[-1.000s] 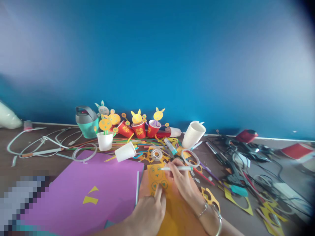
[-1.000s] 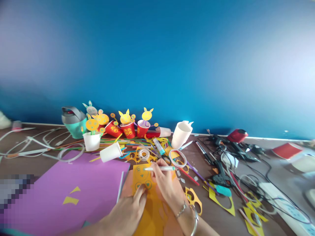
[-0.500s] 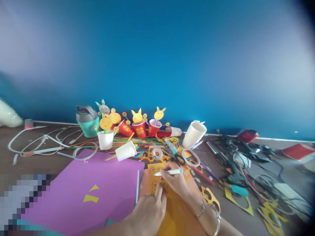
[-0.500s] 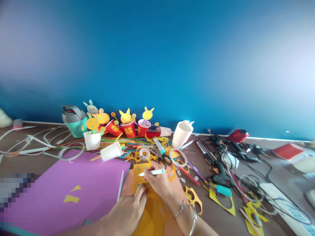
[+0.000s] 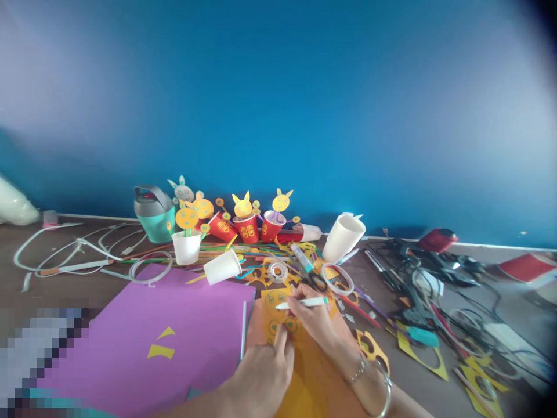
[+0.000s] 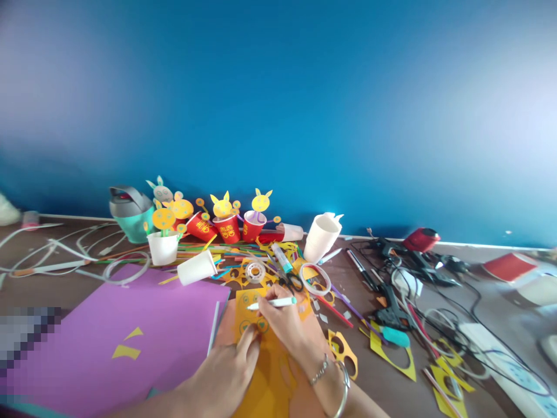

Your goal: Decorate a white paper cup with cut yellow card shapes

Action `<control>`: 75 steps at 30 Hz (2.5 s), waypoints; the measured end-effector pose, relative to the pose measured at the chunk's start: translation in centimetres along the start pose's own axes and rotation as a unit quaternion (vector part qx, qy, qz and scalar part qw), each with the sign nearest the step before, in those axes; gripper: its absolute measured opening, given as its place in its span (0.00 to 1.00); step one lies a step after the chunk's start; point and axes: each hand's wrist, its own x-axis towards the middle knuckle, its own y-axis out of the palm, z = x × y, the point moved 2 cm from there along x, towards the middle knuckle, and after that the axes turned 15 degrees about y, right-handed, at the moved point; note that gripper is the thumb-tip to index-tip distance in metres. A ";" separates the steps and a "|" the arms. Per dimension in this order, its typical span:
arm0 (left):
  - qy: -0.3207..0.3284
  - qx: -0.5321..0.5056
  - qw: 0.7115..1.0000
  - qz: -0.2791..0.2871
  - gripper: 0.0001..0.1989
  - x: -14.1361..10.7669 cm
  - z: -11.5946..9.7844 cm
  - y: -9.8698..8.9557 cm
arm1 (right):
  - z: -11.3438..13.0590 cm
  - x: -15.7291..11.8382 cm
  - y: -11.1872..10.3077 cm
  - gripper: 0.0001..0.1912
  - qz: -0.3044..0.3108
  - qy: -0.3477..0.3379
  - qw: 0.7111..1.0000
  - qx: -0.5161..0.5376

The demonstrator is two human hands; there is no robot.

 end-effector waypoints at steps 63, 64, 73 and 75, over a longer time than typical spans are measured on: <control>-0.014 -0.006 1.000 0.009 0.29 0.0 0.0 -0.4 | 0.3 -0.3 0.0 0.08 -0.026 -0.020 0.999 -0.030; -0.015 -0.008 1.000 0.012 0.29 0.0 0.0 -0.4 | 0.3 -0.3 0.0 0.08 -0.029 -0.024 0.999 -0.034; -0.019 -0.007 0.999 0.030 0.31 -0.1 -0.1 -0.6 | 0.4 -0.1 0.2 0.10 -0.030 -0.063 0.995 -0.078; -0.016 -0.009 0.999 0.031 0.31 -0.1 -0.1 -0.5 | 0.5 -0.1 0.2 0.11 -0.035 -0.070 0.994 -0.080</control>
